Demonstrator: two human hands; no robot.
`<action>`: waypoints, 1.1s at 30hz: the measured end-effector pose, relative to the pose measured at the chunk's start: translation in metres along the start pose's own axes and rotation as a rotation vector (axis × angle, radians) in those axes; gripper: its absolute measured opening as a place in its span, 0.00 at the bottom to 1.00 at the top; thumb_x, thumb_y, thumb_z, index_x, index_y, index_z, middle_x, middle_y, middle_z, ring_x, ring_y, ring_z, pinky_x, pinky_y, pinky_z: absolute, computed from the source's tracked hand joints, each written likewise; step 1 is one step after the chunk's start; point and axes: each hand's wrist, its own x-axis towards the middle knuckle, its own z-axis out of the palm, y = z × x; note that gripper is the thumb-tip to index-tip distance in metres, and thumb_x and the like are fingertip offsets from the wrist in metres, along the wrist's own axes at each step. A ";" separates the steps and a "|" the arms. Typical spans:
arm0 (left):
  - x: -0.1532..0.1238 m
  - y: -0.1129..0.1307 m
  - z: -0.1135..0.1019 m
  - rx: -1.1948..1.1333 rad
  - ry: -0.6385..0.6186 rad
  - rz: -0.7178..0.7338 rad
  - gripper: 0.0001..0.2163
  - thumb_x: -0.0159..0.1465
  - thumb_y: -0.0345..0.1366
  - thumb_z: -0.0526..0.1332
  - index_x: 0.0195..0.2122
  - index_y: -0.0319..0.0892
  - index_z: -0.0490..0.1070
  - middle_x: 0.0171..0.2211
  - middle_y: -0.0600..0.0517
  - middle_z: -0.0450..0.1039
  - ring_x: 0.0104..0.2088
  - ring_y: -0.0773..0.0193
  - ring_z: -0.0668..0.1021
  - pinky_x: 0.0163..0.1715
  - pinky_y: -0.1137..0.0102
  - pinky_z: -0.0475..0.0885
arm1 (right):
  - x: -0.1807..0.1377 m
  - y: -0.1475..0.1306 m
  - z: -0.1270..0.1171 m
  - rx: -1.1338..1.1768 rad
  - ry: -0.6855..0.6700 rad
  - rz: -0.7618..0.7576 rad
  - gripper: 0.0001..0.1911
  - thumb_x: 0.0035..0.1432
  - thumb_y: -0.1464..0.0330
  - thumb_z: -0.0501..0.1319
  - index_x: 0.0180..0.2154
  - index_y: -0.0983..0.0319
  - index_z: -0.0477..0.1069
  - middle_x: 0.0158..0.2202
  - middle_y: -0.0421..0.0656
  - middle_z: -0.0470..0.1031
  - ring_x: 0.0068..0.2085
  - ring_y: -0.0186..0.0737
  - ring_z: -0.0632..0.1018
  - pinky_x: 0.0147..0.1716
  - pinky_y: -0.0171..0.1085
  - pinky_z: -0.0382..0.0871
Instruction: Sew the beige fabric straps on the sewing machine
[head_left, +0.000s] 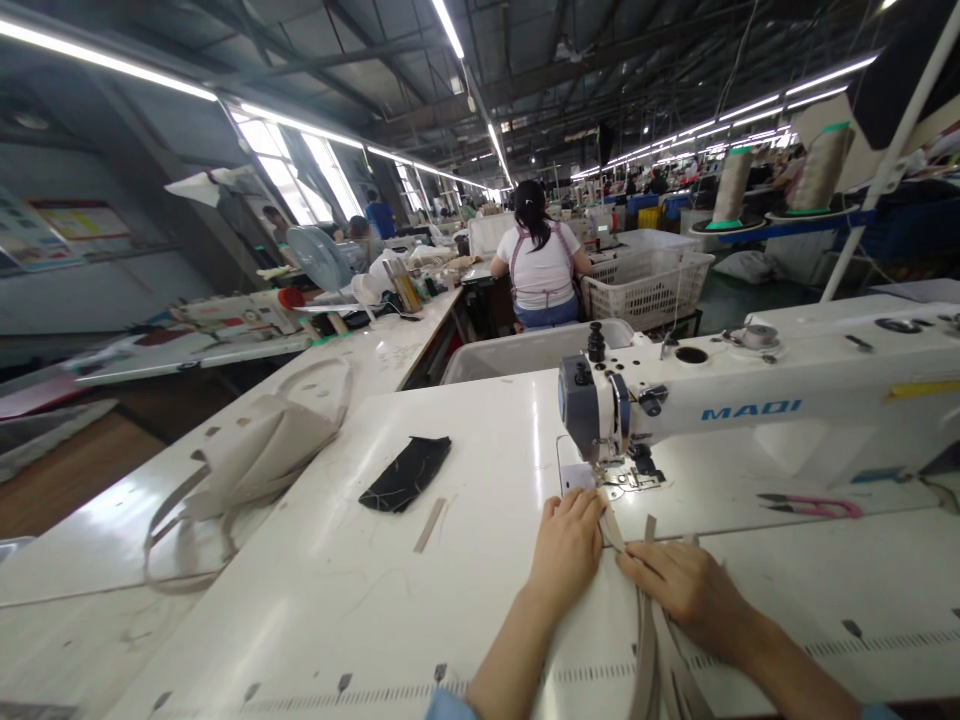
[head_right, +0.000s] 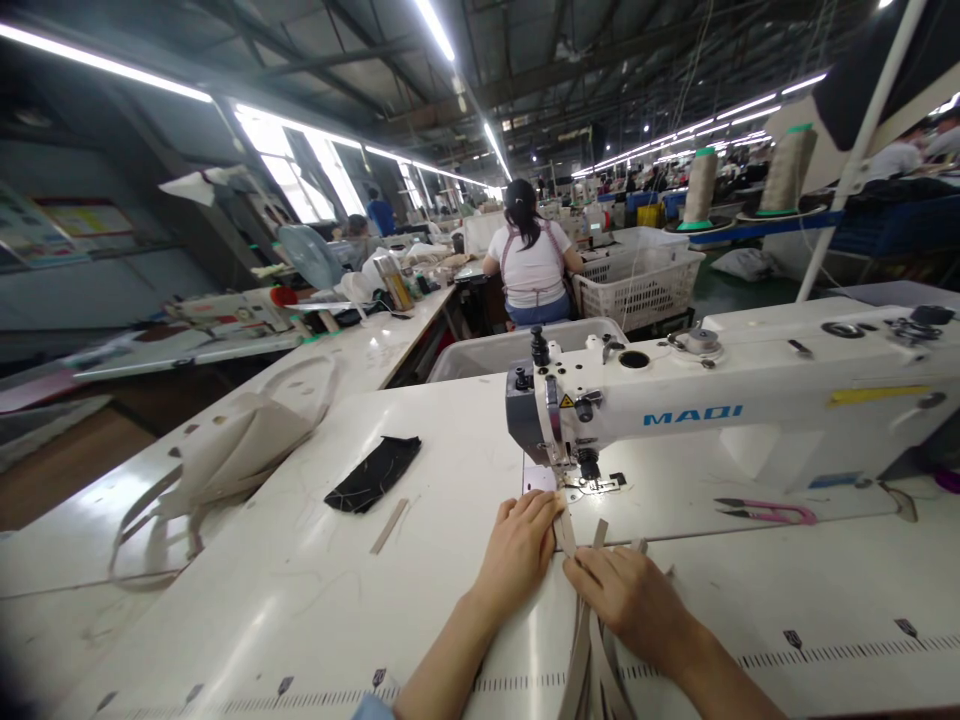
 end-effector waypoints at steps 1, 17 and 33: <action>0.000 0.000 0.000 -0.003 0.005 -0.007 0.17 0.62 0.26 0.51 0.51 0.44 0.63 0.51 0.49 0.68 0.52 0.58 0.66 0.51 0.59 0.61 | 0.000 0.000 0.001 0.007 -0.004 0.012 0.17 0.65 0.76 0.44 0.41 0.65 0.70 0.36 0.49 0.75 0.30 0.35 0.75 0.29 0.34 0.65; 0.003 -0.002 0.003 -0.079 0.025 -0.025 0.18 0.62 0.25 0.50 0.51 0.45 0.64 0.52 0.50 0.68 0.55 0.59 0.66 0.56 0.57 0.56 | 0.002 0.002 0.005 0.021 0.036 0.018 0.15 0.64 0.76 0.45 0.41 0.65 0.69 0.37 0.46 0.75 0.31 0.35 0.74 0.30 0.35 0.64; 0.006 -0.039 0.027 -0.112 0.308 -0.006 0.21 0.63 0.33 0.50 0.57 0.38 0.51 0.50 0.40 0.67 0.48 0.56 0.73 0.46 0.59 0.71 | 0.020 0.007 0.026 -0.028 0.048 0.126 0.10 0.64 0.72 0.47 0.34 0.61 0.66 0.30 0.40 0.71 0.25 0.33 0.70 0.22 0.34 0.58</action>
